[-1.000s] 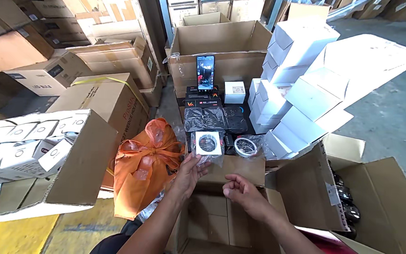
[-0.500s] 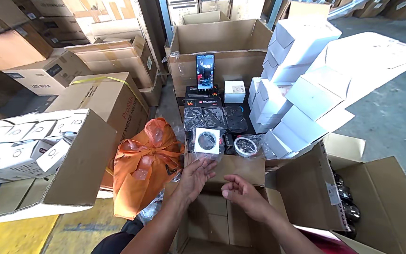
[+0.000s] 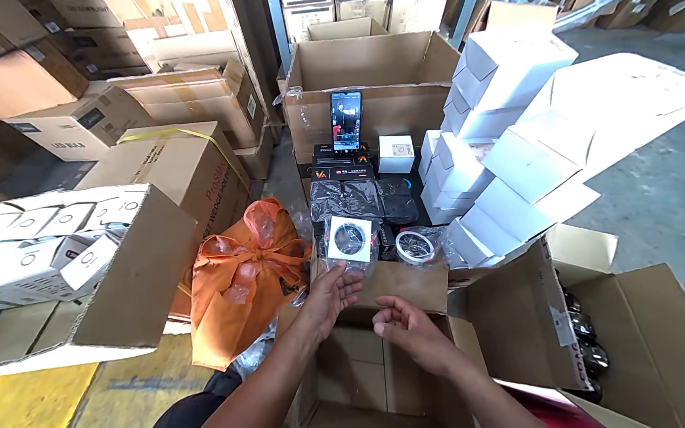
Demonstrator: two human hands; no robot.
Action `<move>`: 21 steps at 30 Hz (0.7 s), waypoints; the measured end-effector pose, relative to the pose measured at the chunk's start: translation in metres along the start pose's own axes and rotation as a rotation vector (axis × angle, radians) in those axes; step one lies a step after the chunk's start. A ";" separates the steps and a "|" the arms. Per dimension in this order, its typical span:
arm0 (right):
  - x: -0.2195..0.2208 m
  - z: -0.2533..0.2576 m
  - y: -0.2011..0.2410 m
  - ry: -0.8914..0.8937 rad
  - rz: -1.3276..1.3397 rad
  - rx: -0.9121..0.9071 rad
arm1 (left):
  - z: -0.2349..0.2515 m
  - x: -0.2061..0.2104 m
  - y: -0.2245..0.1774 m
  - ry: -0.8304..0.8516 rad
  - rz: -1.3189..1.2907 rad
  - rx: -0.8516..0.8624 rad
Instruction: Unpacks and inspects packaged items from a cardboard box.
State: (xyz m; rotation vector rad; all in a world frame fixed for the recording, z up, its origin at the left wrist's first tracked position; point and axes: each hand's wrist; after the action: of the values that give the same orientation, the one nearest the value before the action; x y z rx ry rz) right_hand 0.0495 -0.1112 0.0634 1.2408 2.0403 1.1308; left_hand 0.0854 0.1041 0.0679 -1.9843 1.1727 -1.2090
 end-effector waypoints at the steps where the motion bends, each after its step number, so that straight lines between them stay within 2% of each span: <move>1: 0.000 0.000 0.000 0.001 -0.002 0.001 | 0.000 0.000 0.000 -0.006 -0.002 0.001; 14: 0.001 -0.001 0.000 -0.018 -0.056 0.047 | -0.001 0.001 0.007 -0.035 0.038 -0.025; 21: 0.001 0.000 -0.002 -0.015 -0.077 0.046 | 0.000 0.004 0.005 -0.097 0.101 0.073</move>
State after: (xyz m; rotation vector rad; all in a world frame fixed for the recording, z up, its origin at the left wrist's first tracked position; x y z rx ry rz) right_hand 0.0484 -0.1106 0.0617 1.1784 2.0954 1.0415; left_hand 0.0838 0.0982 0.0658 -1.8847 1.1494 -1.0777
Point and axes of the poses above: each hand's wrist, its own z-axis towards the middle knuckle, its own x-axis out of the palm, y = z × x, and after that the axes turned 8 degrees about x, right-handed
